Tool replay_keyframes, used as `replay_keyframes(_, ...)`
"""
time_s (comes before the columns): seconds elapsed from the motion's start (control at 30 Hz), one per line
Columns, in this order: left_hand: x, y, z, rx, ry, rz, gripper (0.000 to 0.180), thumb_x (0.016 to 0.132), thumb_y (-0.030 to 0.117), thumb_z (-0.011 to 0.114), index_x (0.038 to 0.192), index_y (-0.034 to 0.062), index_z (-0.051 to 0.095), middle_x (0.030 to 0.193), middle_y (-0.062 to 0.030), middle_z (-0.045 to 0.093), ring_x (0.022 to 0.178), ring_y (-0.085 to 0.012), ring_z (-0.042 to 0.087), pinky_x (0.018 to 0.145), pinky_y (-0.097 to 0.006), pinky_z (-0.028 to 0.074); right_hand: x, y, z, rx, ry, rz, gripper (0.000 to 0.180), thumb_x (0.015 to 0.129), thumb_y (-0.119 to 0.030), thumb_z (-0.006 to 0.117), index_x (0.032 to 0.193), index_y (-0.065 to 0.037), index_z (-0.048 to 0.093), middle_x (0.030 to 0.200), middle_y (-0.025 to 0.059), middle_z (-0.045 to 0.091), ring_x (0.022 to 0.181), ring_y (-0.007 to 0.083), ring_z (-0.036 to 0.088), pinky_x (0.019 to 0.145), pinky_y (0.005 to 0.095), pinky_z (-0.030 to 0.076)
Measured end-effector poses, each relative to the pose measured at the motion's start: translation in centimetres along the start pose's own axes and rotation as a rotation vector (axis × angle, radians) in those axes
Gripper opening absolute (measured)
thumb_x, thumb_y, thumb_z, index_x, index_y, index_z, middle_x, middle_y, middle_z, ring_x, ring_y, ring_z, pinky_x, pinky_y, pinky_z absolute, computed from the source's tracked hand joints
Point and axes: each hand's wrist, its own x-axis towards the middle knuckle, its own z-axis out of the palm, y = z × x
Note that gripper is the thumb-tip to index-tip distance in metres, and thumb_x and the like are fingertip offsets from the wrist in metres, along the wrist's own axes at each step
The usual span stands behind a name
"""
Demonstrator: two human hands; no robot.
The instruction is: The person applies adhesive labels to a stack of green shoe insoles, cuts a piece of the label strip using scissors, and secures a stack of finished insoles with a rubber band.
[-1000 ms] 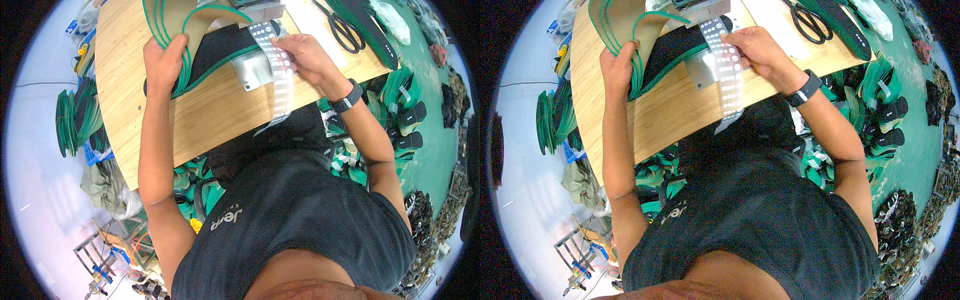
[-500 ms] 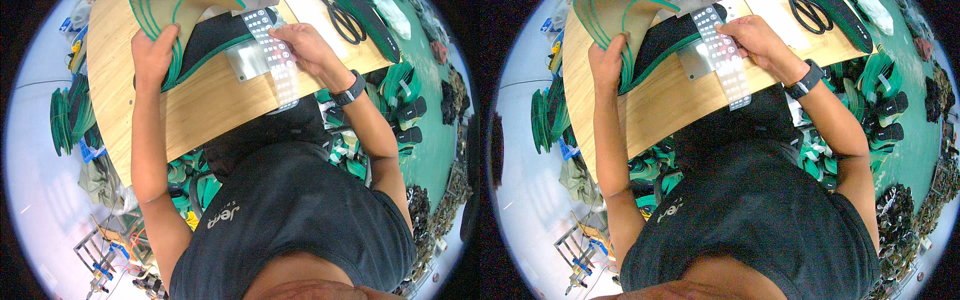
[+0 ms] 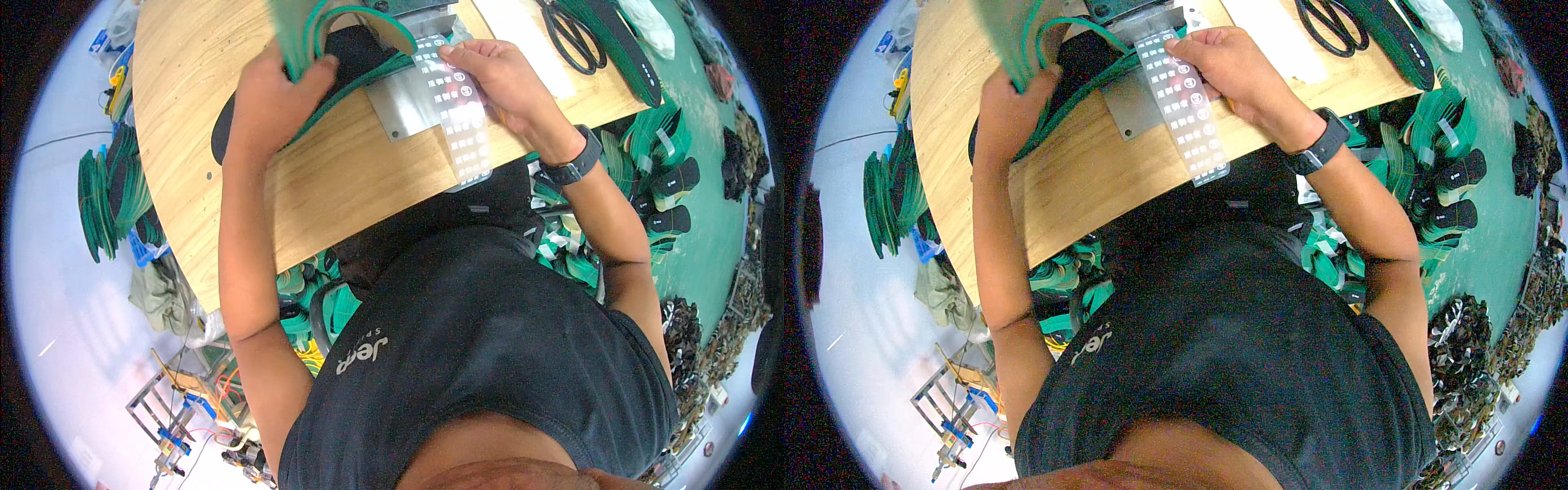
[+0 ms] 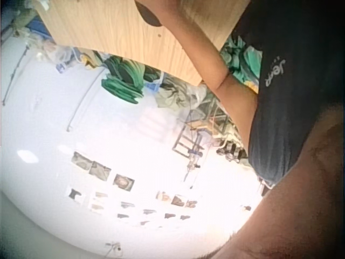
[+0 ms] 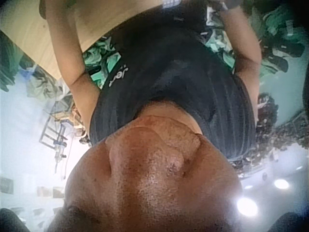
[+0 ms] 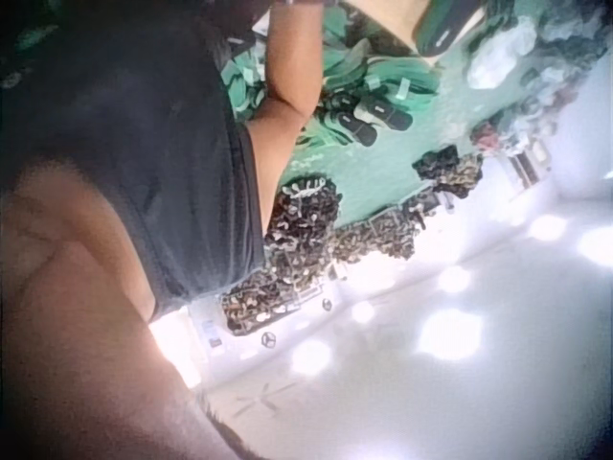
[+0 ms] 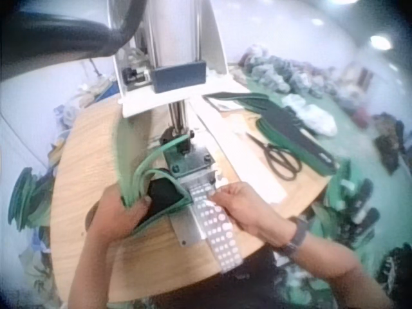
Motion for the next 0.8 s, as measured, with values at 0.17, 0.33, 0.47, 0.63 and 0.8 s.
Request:
replay_keyframes(0.17, -0.1, 1.0, 0.9, 0.190, -0.116, 0.128, 0.039, 0.069, 0.030, 0.075, 0.094, 0.0024, 0.062, 0.091, -0.0178, 0.065, 0.084, -0.0337, 0.061, 0.076, -0.040, 0.047, -0.4, -0.4, 0.5, 0.074, 0.056, -0.023, 0.022, 0.087, -0.021, 0.058, 0.074, -0.003, 0.061, 0.062, 0.0005, 0.059, 0.049, 0.0053, 0.052, 0.043, 0.0184, 0.038)
replay_keyframes(0.33, -0.2, 0.4, 1.2, 0.254, -0.002, 0.203, 0.034, 0.070, 0.027, 0.070, 0.090, 0.0014, 0.061, 0.076, -0.0160, 0.063, 0.075, -0.0353, 0.061, 0.070, -0.041, 0.048, -0.4, -0.5, 0.2, -0.038, -0.037, -0.092, 0.018, 0.085, -0.016, 0.059, 0.075, -0.001, 0.062, 0.063, 0.0021, 0.059, 0.051, 0.0075, 0.053, 0.044, 0.0206, 0.039)
replay_keyframes(0.47, -0.2, 0.3, 0.6, 0.209, -0.022, 0.131, 0.028, 0.071, 0.025, 0.066, 0.084, 0.0008, 0.061, 0.069, -0.0169, 0.061, 0.068, -0.0343, 0.060, 0.066, -0.040, 0.048, -1.2, -0.3, -0.4, 0.245, 0.208, -0.161, 0.015, 0.085, -0.009, 0.057, 0.083, 0.006, 0.061, 0.075, 0.0089, 0.061, 0.060, 0.0149, 0.058, 0.054, 0.0264, 0.049)
replay_keyframes(0.63, 0.4, -1.2, -0.3, -0.227, 0.185, -0.009, 0.021, 0.072, 0.019, 0.062, 0.075, -0.0012, 0.060, 0.067, -0.0117, 0.061, 0.062, -0.0196, 0.057, 0.064, -0.032, 0.046, -1.1, -0.4, -1.6, 0.445, 0.188, -0.122, 0.018, 0.087, -0.010, 0.056, 0.085, 0.008, 0.058, 0.076, 0.0111, 0.061, 0.064, 0.0168, 0.063, 0.057, 0.0277, 0.055)
replay_keyframes(0.8, 0.7, -2.6, -0.6, -0.539, 0.287, -0.098, 0.018, 0.071, 0.014, 0.062, 0.078, -0.0027, 0.062, 0.071, -0.0036, 0.061, 0.065, -0.0112, 0.053, 0.062, -0.027, 0.044, 0.6, -0.9, 0.2, 0.190, 0.008, -0.005, 0.019, 0.088, -0.012, 0.056, 0.084, 0.006, 0.060, 0.073, 0.0101, 0.063, 0.056, 0.0141, 0.062, 0.049, 0.0249, 0.053)
